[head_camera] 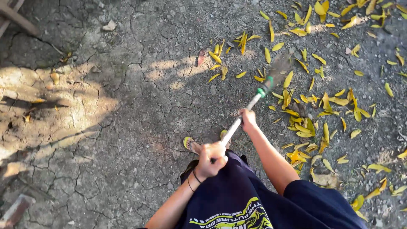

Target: Sweeping fallen yellow leaves on a rocky ground using a broom.

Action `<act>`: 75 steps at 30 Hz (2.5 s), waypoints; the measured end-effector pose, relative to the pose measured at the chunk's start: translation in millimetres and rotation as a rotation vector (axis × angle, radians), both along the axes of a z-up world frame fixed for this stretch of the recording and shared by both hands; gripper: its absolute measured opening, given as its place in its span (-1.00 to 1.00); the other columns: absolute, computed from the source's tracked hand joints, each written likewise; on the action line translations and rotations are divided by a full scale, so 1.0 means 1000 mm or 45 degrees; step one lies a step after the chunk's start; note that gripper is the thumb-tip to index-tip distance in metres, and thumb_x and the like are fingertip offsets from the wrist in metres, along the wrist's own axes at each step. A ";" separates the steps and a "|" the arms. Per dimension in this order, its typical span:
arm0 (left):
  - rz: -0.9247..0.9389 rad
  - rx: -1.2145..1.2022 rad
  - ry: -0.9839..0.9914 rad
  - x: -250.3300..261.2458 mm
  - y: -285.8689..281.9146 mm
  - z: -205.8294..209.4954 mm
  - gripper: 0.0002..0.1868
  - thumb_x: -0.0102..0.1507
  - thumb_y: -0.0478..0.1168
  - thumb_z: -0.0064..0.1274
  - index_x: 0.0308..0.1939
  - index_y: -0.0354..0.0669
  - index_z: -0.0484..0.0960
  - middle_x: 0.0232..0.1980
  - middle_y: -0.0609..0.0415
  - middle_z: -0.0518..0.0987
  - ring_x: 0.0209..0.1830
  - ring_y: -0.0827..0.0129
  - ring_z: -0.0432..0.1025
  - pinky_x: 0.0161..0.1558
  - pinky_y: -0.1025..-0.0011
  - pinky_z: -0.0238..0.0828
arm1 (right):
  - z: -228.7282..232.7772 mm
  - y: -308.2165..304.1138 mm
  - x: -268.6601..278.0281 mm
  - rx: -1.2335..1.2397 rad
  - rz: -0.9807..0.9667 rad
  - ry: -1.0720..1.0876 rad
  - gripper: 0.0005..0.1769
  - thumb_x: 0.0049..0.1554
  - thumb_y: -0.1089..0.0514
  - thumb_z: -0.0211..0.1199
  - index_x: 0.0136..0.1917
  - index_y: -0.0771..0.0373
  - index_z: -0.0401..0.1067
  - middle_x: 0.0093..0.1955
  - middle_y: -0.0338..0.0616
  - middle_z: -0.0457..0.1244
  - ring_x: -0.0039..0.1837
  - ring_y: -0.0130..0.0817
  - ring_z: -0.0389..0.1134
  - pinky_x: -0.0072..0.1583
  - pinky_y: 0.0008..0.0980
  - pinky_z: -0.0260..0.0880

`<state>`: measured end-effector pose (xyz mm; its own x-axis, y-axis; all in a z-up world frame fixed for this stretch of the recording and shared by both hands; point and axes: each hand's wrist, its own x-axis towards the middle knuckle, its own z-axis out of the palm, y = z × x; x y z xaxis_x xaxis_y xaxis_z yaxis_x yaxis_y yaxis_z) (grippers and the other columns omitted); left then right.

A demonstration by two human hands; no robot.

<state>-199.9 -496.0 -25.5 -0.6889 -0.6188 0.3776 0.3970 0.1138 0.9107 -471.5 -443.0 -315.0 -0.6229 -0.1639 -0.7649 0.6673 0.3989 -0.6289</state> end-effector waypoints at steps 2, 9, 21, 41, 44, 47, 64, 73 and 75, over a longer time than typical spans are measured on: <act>-0.007 -0.136 -0.081 0.006 -0.004 0.021 -0.71 0.11 -0.38 0.07 -0.62 -0.22 0.28 -0.56 0.06 0.33 -0.55 0.20 0.31 -0.31 0.27 0.33 | 0.011 -0.018 0.021 -0.150 0.066 -0.113 -0.88 0.06 0.20 0.25 -0.18 0.28 0.36 -0.36 -0.18 0.19 -0.36 -0.29 0.23 -0.31 -0.24 0.27; -0.128 -0.484 -0.060 0.004 -0.033 0.102 -0.66 0.07 -0.37 0.15 -0.68 -0.15 0.29 -0.61 0.10 0.33 -0.60 0.18 0.29 -0.40 0.28 0.23 | 0.061 -0.099 0.130 -0.318 0.388 -0.484 -0.87 0.11 0.20 0.27 -0.15 0.31 0.40 -0.33 -0.18 0.24 -0.35 -0.36 0.26 -0.28 -0.34 0.30; 0.059 -0.645 -0.426 -0.071 -0.074 0.081 -0.59 0.22 -0.27 0.21 -0.67 -0.13 0.37 -0.60 0.10 0.41 -0.61 0.19 0.33 -0.40 0.29 0.24 | 0.048 -0.195 0.150 -0.402 1.139 -0.625 -0.77 0.08 0.08 0.32 -0.27 0.30 0.51 -0.35 -0.21 0.34 -0.33 -0.45 0.36 -0.23 -0.35 0.42; -0.109 0.258 -0.431 -0.226 -0.133 -0.026 -0.81 0.23 -0.38 0.01 -0.49 -0.34 0.55 -0.59 0.12 0.38 -0.59 0.40 0.26 -0.47 0.40 0.10 | 0.030 -0.100 -0.218 0.408 0.171 0.226 -0.63 0.06 0.12 0.29 -0.17 0.32 0.12 -0.37 -0.05 0.29 -0.46 -0.27 0.31 -0.39 -0.18 0.37; -0.240 -0.009 -0.200 -0.225 -0.149 0.060 -0.63 0.27 -0.37 0.02 -0.60 -0.24 0.26 -0.55 0.12 0.32 -0.54 0.34 0.29 -0.38 0.37 0.19 | 0.036 -0.124 -0.196 -0.023 0.114 -0.042 -0.72 0.07 0.13 0.26 -0.15 0.24 0.16 -0.38 -0.11 0.22 -0.45 -0.28 0.28 -0.41 -0.21 0.34; -0.240 -0.346 -0.247 -0.222 -0.147 0.100 -0.60 0.16 -0.35 0.08 -0.68 -0.16 0.21 -0.64 0.13 0.23 -0.65 0.30 0.20 -0.46 0.34 0.11 | 0.051 -0.151 -0.144 -0.512 0.144 -0.326 -0.73 0.08 0.22 0.33 -0.25 0.29 0.24 -0.39 -0.14 0.15 -0.44 -0.28 0.23 -0.40 -0.23 0.28; -0.208 -0.473 -0.411 -0.270 -0.190 0.026 -0.68 0.27 -0.26 0.12 -0.58 -0.20 0.47 -0.55 0.01 0.46 -0.55 0.13 0.41 -0.38 0.24 0.29 | -0.030 -0.261 -0.094 -0.542 0.471 -0.640 -0.82 0.09 0.16 0.37 -0.22 0.32 0.48 -0.36 -0.11 0.32 -0.39 -0.33 0.30 -0.32 -0.35 0.31; -0.170 0.052 -0.259 -0.291 -0.220 -0.041 -0.69 0.23 -0.37 0.05 -0.57 -0.36 0.32 -0.55 0.05 0.37 -0.54 0.36 0.27 -0.37 0.31 0.18 | -0.043 -0.212 -0.243 0.075 0.072 0.132 -0.81 0.05 0.21 0.40 -0.30 0.38 0.51 -0.38 -0.10 0.32 -0.41 -0.31 0.31 -0.35 -0.25 0.32; -0.046 0.176 -0.201 -0.280 -0.234 -0.046 -0.78 0.22 -0.40 -0.01 -0.51 -0.43 0.39 -0.48 0.04 0.46 -0.49 0.42 0.38 -0.37 0.33 0.24 | -0.027 -0.206 -0.251 0.233 0.108 0.253 -0.77 0.06 0.15 0.41 -0.31 0.36 0.51 -0.38 -0.13 0.33 -0.41 -0.34 0.32 -0.35 -0.27 0.32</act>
<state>-479.7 -730.1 -72.0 -0.7557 -0.6308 0.1762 0.2494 -0.0284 0.9680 -722.5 -649.1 -342.0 -0.7535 -0.0922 -0.6509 0.4976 0.5671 -0.6564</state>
